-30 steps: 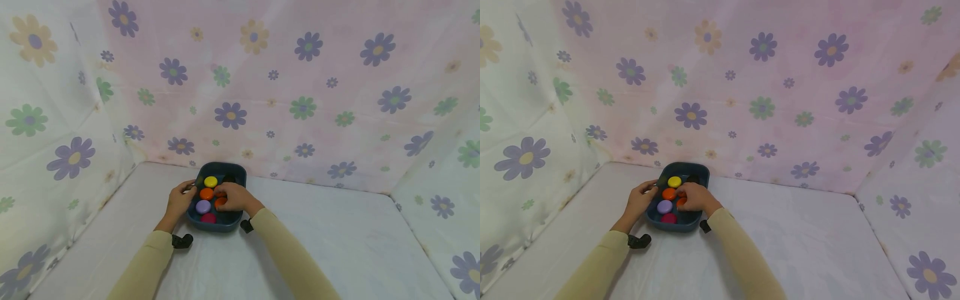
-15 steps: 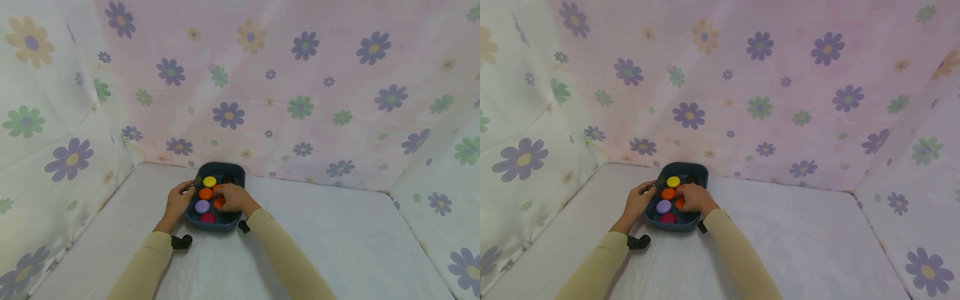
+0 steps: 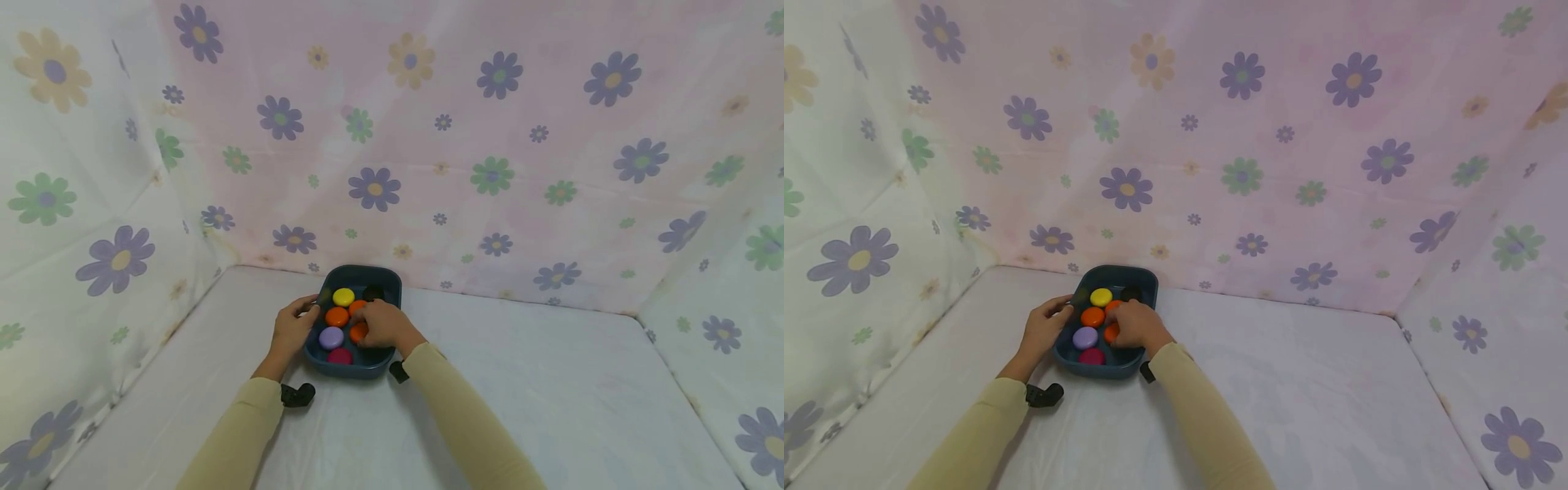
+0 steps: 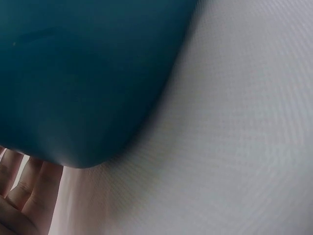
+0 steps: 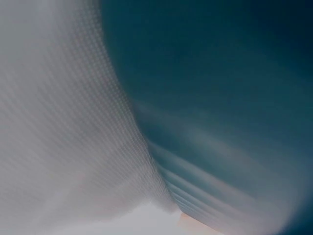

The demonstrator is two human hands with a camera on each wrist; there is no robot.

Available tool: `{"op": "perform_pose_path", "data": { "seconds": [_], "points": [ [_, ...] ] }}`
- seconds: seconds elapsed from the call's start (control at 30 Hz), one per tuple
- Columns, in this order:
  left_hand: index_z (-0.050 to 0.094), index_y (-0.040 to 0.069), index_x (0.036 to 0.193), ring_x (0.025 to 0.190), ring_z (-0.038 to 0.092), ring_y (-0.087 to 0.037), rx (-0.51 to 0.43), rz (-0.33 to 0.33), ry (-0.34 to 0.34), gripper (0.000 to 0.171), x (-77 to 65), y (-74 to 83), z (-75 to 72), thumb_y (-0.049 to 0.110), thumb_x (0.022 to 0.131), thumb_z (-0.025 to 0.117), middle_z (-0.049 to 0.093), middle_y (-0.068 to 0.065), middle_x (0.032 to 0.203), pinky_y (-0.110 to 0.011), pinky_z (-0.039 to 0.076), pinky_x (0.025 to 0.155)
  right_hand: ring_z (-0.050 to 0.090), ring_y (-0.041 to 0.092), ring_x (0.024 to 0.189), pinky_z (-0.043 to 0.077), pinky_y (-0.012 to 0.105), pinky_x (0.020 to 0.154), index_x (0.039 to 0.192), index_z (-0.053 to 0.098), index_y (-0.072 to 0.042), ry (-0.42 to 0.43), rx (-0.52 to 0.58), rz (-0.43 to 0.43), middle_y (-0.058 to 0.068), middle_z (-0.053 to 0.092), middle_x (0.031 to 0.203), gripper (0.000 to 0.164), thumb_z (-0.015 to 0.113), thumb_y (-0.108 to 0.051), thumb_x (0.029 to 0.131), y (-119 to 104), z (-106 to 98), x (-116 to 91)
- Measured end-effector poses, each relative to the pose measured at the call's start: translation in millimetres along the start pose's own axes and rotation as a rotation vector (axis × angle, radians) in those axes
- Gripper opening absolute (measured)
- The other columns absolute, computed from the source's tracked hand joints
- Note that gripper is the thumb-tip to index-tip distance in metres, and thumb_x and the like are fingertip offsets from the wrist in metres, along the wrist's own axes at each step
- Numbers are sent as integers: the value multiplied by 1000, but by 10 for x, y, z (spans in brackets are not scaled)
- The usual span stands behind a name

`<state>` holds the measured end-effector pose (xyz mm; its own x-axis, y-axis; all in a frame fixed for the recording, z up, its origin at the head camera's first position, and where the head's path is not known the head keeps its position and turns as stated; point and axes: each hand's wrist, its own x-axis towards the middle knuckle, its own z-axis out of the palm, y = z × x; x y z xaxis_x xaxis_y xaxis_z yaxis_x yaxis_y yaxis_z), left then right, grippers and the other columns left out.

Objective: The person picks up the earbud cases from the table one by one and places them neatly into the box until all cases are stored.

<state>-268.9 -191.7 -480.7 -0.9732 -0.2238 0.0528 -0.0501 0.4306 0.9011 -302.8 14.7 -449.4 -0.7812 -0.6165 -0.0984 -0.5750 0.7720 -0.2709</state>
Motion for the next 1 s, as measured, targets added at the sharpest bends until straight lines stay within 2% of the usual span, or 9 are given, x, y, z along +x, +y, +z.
{"op": "perform_pose_path", "data": {
  "seconds": [0.37,0.53,0.63,0.77,0.9,1.0],
  "points": [
    [61,13,131,107,59,-30,-18,4,21,38,-6,-4,4,27,96,53,65,-17,119,-39,48,91,54,13,101,47,30,92,116,69,-24,19,59,-45,-6,66,117,37,75,-34,81,12,-25,-19],
    [61,15,131,107,59,-30,-18,1,5,38,-14,4,2,28,96,53,65,-17,120,-41,49,91,55,15,110,45,33,99,119,68,-24,31,72,-54,-4,62,127,39,74,-35,82,29,-24,-30],
    [60,16,132,108,60,-30,-13,-2,-4,38,-16,7,1,28,96,53,65,-16,120,-42,48,92,55,15,109,45,32,99,120,68,-24,41,90,-52,-2,61,126,39,74,-35,83,34,-29,-37],
    [60,16,132,110,58,-30,-10,-13,1,38,-13,2,-23,28,96,54,65,-16,120,-43,47,94,54,13,102,47,28,92,121,66,-23,58,149,-62,-1,60,122,39,73,-34,83,20,-45,-41],
    [60,14,132,114,55,-30,-19,-12,-1,39,-4,5,-32,27,96,54,65,-18,120,-44,44,96,53,13,97,48,22,84,119,67,-20,101,267,-76,0,58,114,38,75,-27,83,31,-89,-78],
    [60,13,132,114,55,-31,-21,-11,-11,39,-1,12,-20,27,96,53,65,-18,120,-44,45,97,53,14,97,49,22,83,117,68,-18,139,353,-87,1,58,110,37,76,-23,82,67,-133,-122]
  ]
}}
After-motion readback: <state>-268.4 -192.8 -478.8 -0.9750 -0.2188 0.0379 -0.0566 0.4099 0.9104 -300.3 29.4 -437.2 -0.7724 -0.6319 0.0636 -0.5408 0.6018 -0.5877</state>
